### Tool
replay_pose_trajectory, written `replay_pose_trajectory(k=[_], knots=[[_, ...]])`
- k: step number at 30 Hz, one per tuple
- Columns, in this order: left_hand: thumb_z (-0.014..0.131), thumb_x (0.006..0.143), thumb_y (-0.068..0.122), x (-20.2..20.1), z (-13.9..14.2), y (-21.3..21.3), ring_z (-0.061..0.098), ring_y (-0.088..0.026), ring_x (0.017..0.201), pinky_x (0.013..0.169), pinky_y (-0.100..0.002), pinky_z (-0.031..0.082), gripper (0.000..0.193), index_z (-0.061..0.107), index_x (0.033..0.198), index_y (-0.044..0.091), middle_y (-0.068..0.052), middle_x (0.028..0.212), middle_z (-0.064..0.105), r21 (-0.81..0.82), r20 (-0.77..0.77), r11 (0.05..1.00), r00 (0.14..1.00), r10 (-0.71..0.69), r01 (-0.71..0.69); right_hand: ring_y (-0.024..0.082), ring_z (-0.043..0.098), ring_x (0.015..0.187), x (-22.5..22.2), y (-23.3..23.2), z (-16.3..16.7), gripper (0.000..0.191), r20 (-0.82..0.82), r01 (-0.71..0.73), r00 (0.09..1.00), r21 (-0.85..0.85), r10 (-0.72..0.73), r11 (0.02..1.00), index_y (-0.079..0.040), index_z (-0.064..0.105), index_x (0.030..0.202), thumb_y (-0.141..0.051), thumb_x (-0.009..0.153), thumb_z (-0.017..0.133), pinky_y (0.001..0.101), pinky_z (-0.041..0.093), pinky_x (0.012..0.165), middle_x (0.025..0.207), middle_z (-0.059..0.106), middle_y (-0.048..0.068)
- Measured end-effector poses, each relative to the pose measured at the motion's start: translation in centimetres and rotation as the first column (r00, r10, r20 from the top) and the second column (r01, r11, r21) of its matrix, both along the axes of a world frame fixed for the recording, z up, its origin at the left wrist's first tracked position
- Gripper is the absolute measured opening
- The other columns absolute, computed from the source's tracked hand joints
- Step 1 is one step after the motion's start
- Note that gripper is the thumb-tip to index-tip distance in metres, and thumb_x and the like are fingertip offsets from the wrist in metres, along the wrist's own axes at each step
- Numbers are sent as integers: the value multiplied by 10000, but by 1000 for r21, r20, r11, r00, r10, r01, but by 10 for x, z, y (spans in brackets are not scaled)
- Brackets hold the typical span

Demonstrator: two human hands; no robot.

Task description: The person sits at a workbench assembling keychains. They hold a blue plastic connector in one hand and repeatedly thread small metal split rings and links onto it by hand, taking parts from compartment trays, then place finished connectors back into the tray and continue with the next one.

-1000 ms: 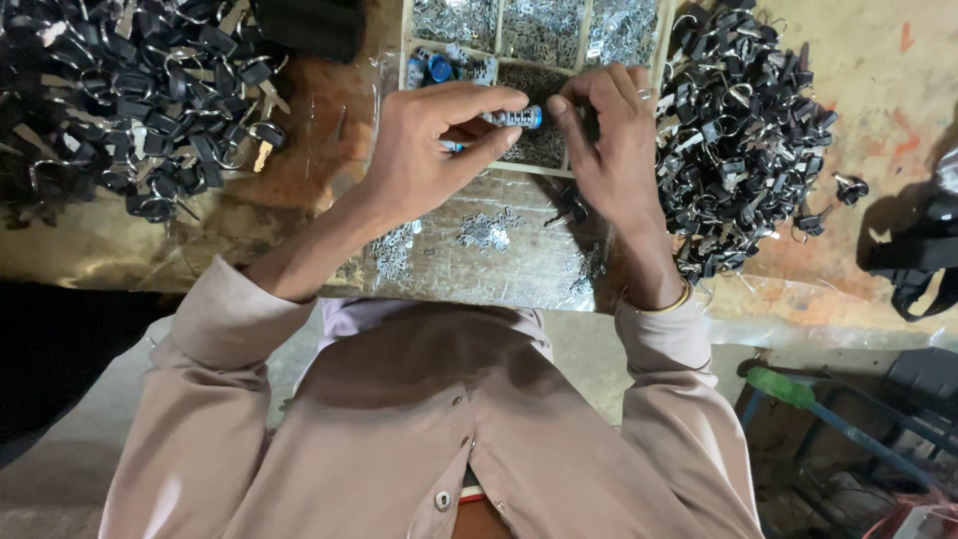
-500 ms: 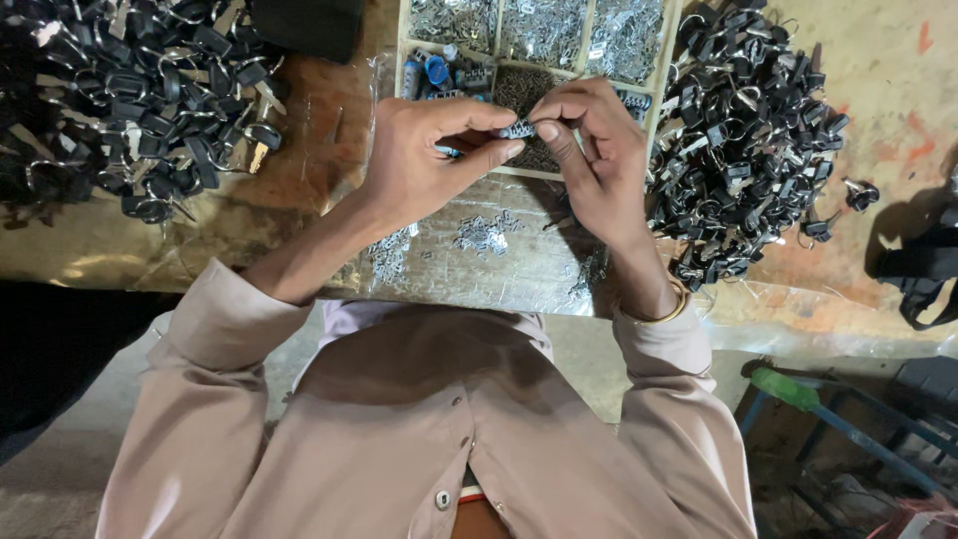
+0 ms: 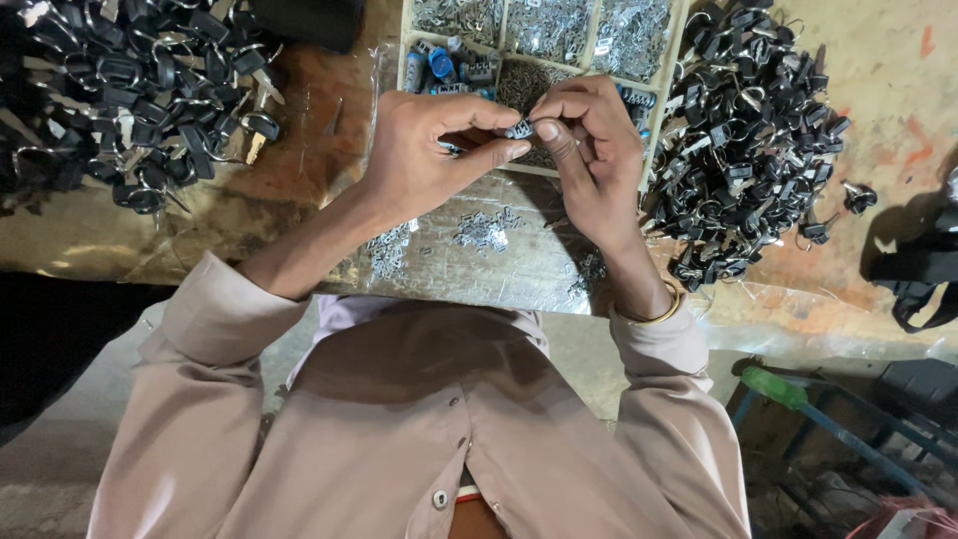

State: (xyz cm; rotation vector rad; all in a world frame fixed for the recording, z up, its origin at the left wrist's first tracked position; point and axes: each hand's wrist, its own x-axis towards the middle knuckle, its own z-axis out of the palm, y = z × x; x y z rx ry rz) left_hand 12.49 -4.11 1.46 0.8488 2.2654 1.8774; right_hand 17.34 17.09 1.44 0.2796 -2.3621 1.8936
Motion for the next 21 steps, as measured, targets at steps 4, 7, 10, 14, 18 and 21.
replay_pose_trajectory(k=[4, 7, 10, 14, 18, 21], knots=[[873, 921, 37, 0, -2, 0, 799, -173, 872, 763, -274, 676, 213, 763, 1093, -26, -127, 990, 790, 2, -7, 1000, 1000, -4, 4, 135, 579, 1024, 0, -1, 0, 86, 5, 5, 1000, -6, -5, 1000, 9, 644, 1172, -12, 1094, 672, 236, 481, 815, 1182, 590, 91], [877, 922, 42, -2, -4, 0, 797, -175, 873, 768, -266, 683, 214, 769, 1096, -19, -132, 997, 786, -16, -53, 1000, 998, -17, 16, 175, 631, 1054, -1, 0, 1, 86, -113, 7, 994, 138, 9, 990, 3, 649, 1168, -8, 1093, 690, 265, 525, 858, 1177, 628, 113], [872, 928, 42, -1, -4, -1, 798, -177, 890, 771, -266, 681, 211, 766, 1098, -22, -132, 1014, 787, -11, -45, 1000, 999, -14, 14, 202, 637, 1042, -2, 1, 3, 88, -139, 1, 990, 160, 21, 987, 7, 652, 1168, 1, 1088, 688, 284, 528, 853, 1155, 635, 127], [876, 925, 43, 0, -3, -1, 798, -169, 891, 767, -268, 681, 216, 761, 1097, -19, -127, 1014, 787, 2, -20, 1000, 1000, -14, 14, 201, 633, 1014, -2, 0, 3, 76, -116, 14, 993, 183, 8, 983, 11, 644, 1159, 6, 1094, 683, 291, 524, 848, 1150, 637, 121], [878, 923, 38, 0, -2, -1, 794, -164, 885, 759, -267, 678, 217, 763, 1099, -15, -121, 1007, 786, 0, -14, 1000, 1000, -15, 15, 156, 632, 976, -1, -3, 1, 60, -46, 8, 999, 67, -5, 998, 18, 626, 1172, 11, 1113, 636, 280, 560, 830, 1165, 612, 105], [881, 916, 34, 1, -3, 0, 793, -159, 872, 749, -266, 672, 209, 760, 1079, -19, -117, 993, 787, -9, -22, 1000, 1000, -11, 11, 130, 631, 945, 0, -2, -1, 58, -42, -16, 999, 54, 19, 998, 25, 621, 1180, 19, 1123, 625, 254, 569, 785, 1174, 601, 102]])
